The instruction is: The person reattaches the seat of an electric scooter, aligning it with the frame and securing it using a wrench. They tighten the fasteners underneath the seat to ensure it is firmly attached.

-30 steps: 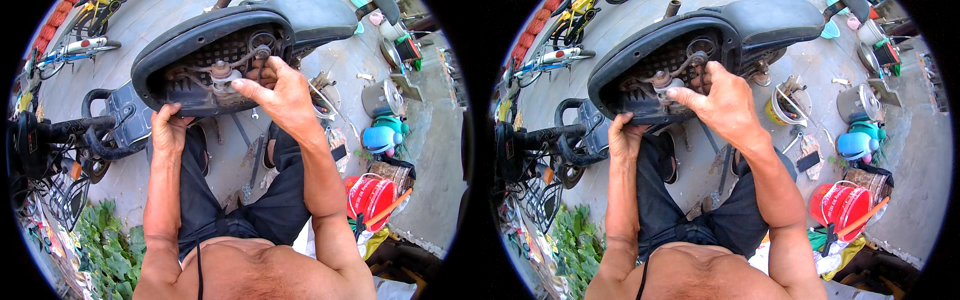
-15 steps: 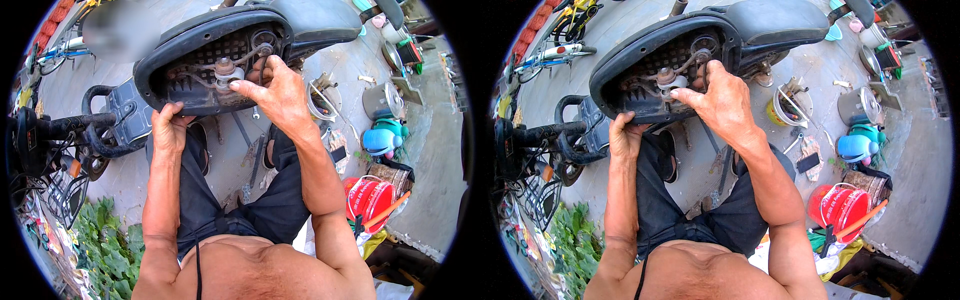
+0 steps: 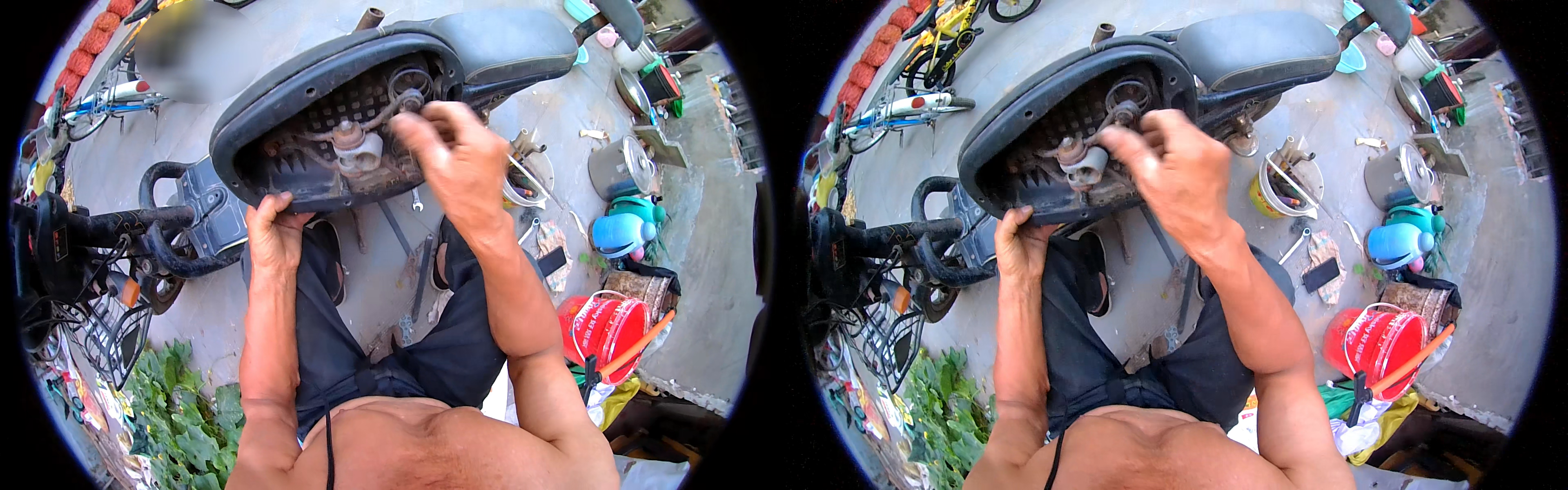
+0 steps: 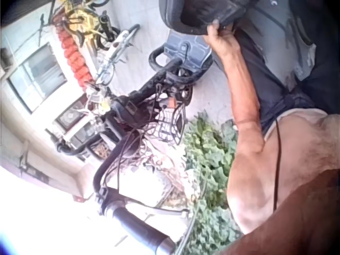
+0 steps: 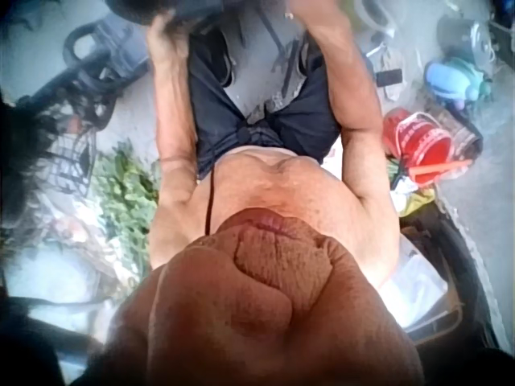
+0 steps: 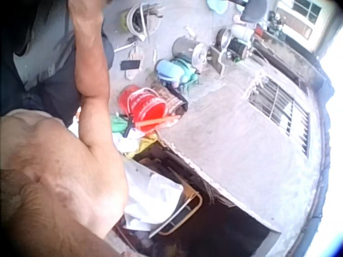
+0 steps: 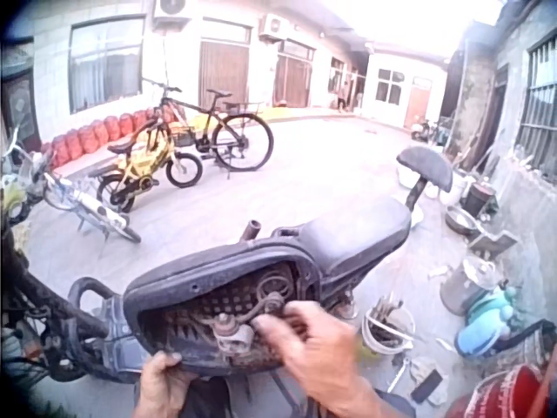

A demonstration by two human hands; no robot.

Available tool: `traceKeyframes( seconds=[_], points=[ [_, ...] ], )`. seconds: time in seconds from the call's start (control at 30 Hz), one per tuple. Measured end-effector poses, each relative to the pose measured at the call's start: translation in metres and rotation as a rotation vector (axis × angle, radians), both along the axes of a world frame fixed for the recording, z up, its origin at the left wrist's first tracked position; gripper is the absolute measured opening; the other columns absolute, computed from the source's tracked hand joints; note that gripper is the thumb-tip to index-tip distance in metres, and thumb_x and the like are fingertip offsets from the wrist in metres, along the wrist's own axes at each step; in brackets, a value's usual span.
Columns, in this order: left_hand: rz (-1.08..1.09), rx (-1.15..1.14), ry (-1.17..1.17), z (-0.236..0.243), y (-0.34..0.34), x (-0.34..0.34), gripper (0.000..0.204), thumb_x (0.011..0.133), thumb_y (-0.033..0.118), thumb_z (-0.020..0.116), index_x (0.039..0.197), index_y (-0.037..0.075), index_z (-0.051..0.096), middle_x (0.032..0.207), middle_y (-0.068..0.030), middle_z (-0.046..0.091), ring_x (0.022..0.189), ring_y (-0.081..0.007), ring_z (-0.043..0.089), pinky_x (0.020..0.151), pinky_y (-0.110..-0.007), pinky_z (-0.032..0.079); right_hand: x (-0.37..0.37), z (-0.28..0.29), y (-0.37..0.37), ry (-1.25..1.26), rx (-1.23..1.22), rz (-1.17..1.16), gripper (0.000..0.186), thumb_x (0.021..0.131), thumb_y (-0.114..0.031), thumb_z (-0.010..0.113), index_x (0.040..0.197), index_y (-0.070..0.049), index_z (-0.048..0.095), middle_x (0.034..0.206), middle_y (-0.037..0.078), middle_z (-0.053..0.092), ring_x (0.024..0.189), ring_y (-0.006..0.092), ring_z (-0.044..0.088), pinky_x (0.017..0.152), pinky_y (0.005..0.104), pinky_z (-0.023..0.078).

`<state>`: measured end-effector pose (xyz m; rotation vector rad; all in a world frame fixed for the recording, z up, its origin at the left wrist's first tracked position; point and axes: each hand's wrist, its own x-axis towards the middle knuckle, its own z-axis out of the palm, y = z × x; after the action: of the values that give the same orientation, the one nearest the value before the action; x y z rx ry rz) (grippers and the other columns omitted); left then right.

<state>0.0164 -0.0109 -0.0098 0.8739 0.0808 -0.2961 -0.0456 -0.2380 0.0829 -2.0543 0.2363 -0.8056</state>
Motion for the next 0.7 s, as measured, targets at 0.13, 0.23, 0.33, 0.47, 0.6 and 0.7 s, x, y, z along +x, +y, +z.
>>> traceKeyframes(
  seconds=[0.13, 0.23, 0.33, 0.47, 0.6, 0.7],
  points=[
    [-0.011, 0.038, -0.053, -0.004, 0.003, -0.001, 0.042, 0.077, 0.007, 0.055, 0.117, -0.007, 0.053, 0.111, -0.0195, 0.064, 0.1, -0.0367, 0.066, 0.086, -0.057, 0.056, 0.002, 0.0, -0.023, -0.135, 0.139, -0.269, 0.033, 0.087, -0.031, 0.073, 0.095, 0.001, 0.065, 0.076, 0.011, 0.067, 0.064, 0.0186, 0.064, 0.06, 0.0308, 0.051],
    [0.0, -0.012, -0.084, 0.004, 0.003, -0.004, 0.057, 0.075, 0.002, 0.054, 0.132, -0.001, 0.044, 0.12, -0.0159, 0.059, 0.101, -0.0322, 0.066, 0.081, -0.05, 0.06, 0.008, -0.012, -0.043, 0.051, 0.103, -0.305, 0.045, 0.091, -0.04, 0.067, 0.102, 0.004, 0.064, 0.088, 0.009, 0.068, 0.083, 0.0144, 0.062, 0.077, 0.0296, 0.05],
    [0.041, 0.016, -0.09, 0.009, -0.003, -0.013, 0.058, 0.074, 0.002, 0.054, 0.131, 0.0, 0.044, 0.119, -0.014, 0.058, 0.104, -0.0309, 0.065, 0.082, -0.047, 0.061, 0.001, -0.021, -0.053, 0.239, 0.23, -0.155, 0.075, 0.088, -0.062, 0.058, 0.12, 0.005, 0.058, 0.103, 0.018, 0.067, 0.091, 0.0262, 0.065, 0.08, 0.0367, 0.053],
    [0.086, 0.09, -0.198, 0.014, 0.001, -0.019, 0.059, 0.072, 0.001, 0.056, 0.131, 0.002, 0.046, 0.122, -0.0107, 0.057, 0.111, -0.0277, 0.059, 0.093, -0.044, 0.052, -0.011, 0.002, -0.048, 0.312, 0.68, 0.165, 0.092, 0.084, -0.077, 0.047, 0.135, 0.0, 0.047, 0.125, 0.019, 0.056, 0.11, 0.0306, 0.058, 0.073, 0.0441, 0.058],
    [0.067, 0.216, -0.391, 0.022, 0.016, -0.013, 0.062, 0.071, 0.0, 0.06, 0.132, 0.002, 0.047, 0.124, -0.0087, 0.055, 0.117, -0.0239, 0.054, 0.102, -0.039, 0.043, -0.023, 0.014, -0.053, 0.279, 0.897, 0.333, 0.102, 0.079, -0.086, 0.038, 0.142, -0.005, 0.04, 0.138, 0.018, 0.047, 0.124, 0.0323, 0.048, 0.08, 0.0517, 0.054],
    [0.13, 0.405, -0.605, 0.066, 0.002, 0.003, 0.06, 0.073, 0.001, 0.062, 0.131, 0.001, 0.047, 0.122, -0.009, 0.056, 0.112, -0.0208, 0.055, 0.099, -0.037, 0.044, -0.031, 0.033, -0.059, 0.217, 0.96, 0.29, 0.089, 0.085, -0.082, 0.036, 0.137, -0.01, 0.046, 0.129, 0.01, 0.058, 0.117, 0.0271, 0.055, 0.087, 0.0494, 0.049]
  ],
)
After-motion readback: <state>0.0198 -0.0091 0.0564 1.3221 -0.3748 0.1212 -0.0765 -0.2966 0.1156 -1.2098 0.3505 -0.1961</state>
